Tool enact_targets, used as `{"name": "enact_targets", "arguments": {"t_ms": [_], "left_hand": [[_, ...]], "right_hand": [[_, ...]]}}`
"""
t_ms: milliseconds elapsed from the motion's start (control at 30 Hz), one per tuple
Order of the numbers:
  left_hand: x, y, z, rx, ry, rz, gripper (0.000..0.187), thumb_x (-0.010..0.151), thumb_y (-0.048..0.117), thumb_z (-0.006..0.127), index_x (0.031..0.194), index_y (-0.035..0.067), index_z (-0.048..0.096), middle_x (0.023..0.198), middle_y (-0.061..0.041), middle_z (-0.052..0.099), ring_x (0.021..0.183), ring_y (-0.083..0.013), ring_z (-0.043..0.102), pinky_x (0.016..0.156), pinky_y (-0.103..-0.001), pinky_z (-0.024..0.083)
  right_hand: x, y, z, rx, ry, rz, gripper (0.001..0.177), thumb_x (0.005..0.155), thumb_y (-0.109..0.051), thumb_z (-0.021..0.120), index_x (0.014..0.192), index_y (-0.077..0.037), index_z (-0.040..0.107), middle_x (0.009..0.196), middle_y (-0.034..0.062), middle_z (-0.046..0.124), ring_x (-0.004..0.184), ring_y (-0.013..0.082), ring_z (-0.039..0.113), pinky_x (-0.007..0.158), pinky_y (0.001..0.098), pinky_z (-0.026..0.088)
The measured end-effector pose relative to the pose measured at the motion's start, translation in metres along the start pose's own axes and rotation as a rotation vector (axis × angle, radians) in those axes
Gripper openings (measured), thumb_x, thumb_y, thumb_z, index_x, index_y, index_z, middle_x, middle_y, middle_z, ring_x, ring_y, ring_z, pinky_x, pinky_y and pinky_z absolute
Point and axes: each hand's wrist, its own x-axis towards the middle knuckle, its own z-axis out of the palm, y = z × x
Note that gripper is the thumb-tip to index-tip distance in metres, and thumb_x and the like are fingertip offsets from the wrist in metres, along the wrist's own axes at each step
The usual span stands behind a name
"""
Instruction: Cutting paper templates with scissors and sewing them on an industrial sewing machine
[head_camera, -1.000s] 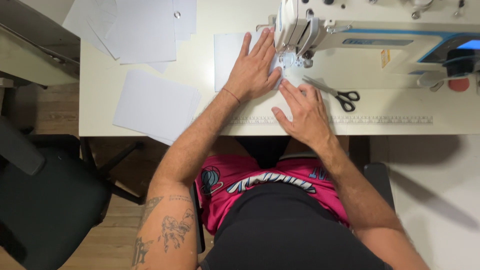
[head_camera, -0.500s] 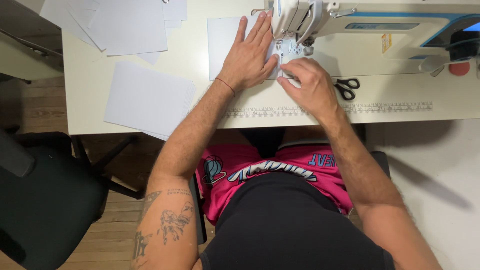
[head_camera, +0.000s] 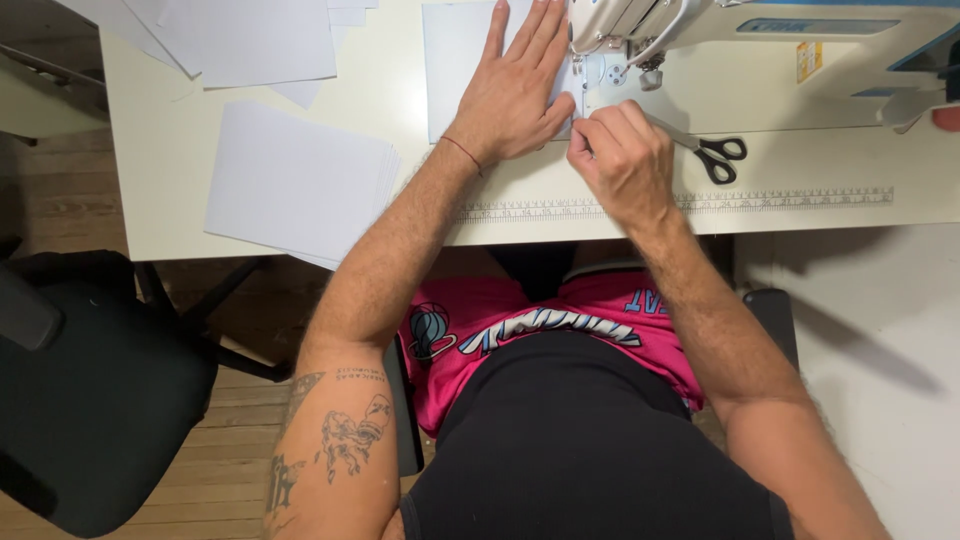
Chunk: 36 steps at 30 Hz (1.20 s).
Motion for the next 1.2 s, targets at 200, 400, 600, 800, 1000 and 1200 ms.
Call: {"name": "enact_targets", "arguments": {"t_ms": [200, 400, 600, 800, 1000, 1200], "left_hand": [[0.004, -0.007, 0.007, -0.001, -0.014, 0.023, 0.074, 0.105, 0.039, 0.029, 0.161, -0.009, 0.023, 0.169, -0.027, 0.02, 0.158, -0.0352, 0.014, 0.124, -0.059, -0.005], [0.005, -0.007, 0.01, 0.003, 0.001, 0.011, 0.073, 0.104, 0.038, 0.028, 0.161, -0.009, 0.025, 0.169, -0.026, 0.021, 0.158, -0.0345, 0.016, 0.124, -0.058, -0.006], [0.006, -0.009, 0.011, 0.022, 0.041, 0.044, 0.075, 0.104, 0.04, 0.033, 0.16, -0.01, 0.031, 0.168, -0.026, 0.023, 0.157, -0.035, 0.016, 0.124, -0.059, -0.003], [0.001, -0.003, 0.012, 0.041, 0.102, 0.025, 0.073, 0.102, 0.037, 0.038, 0.157, -0.012, 0.037, 0.166, -0.026, 0.024, 0.156, -0.035, 0.017, 0.125, -0.06, 0.001], [0.002, 0.0, 0.013, 0.076, 0.107, 0.001, 0.073, 0.101, 0.037, 0.039, 0.158, -0.009, 0.038, 0.168, -0.021, 0.017, 0.158, -0.0319, 0.013, 0.126, -0.06, 0.002], [0.0, 0.002, 0.01, 0.077, 0.102, 0.005, 0.076, 0.101, 0.037, 0.042, 0.159, -0.01, 0.036, 0.168, -0.022, 0.017, 0.157, -0.0324, 0.013, 0.126, -0.061, 0.003]], "right_hand": [[0.003, 0.008, 0.0, -0.005, -0.049, -0.111, 0.015, 0.089, 0.002, 0.08, 0.085, -0.009, 0.07, 0.078, 0.0013, 0.061, 0.072, 0.0157, 0.052, 0.059, 0.0277, 0.045], [0.001, 0.014, 0.001, 0.055, -0.103, -0.146, 0.011, 0.092, 0.003, 0.078, 0.09, -0.006, 0.073, 0.081, 0.0033, 0.064, 0.075, 0.0162, 0.053, 0.061, 0.0277, 0.047], [0.005, 0.018, -0.004, 0.107, -0.148, -0.142, 0.009, 0.095, 0.003, 0.076, 0.09, -0.004, 0.072, 0.081, 0.0043, 0.063, 0.075, 0.018, 0.052, 0.062, 0.0299, 0.047], [0.006, 0.016, -0.01, 0.173, -0.184, -0.13, 0.005, 0.098, 0.001, 0.074, 0.095, -0.002, 0.072, 0.085, 0.007, 0.063, 0.079, 0.0222, 0.053, 0.067, 0.034, 0.047], [-0.002, 0.015, -0.001, 0.183, -0.155, -0.043, 0.006, 0.095, 0.003, 0.075, 0.094, -0.002, 0.071, 0.087, 0.0086, 0.065, 0.079, 0.0225, 0.056, 0.067, 0.0337, 0.05], [-0.003, 0.01, -0.002, 0.256, -0.036, -0.006, 0.011, 0.095, 0.007, 0.073, 0.091, 0.0, 0.065, 0.086, 0.0114, 0.062, 0.077, 0.0274, 0.056, 0.067, 0.0377, 0.049]]}}
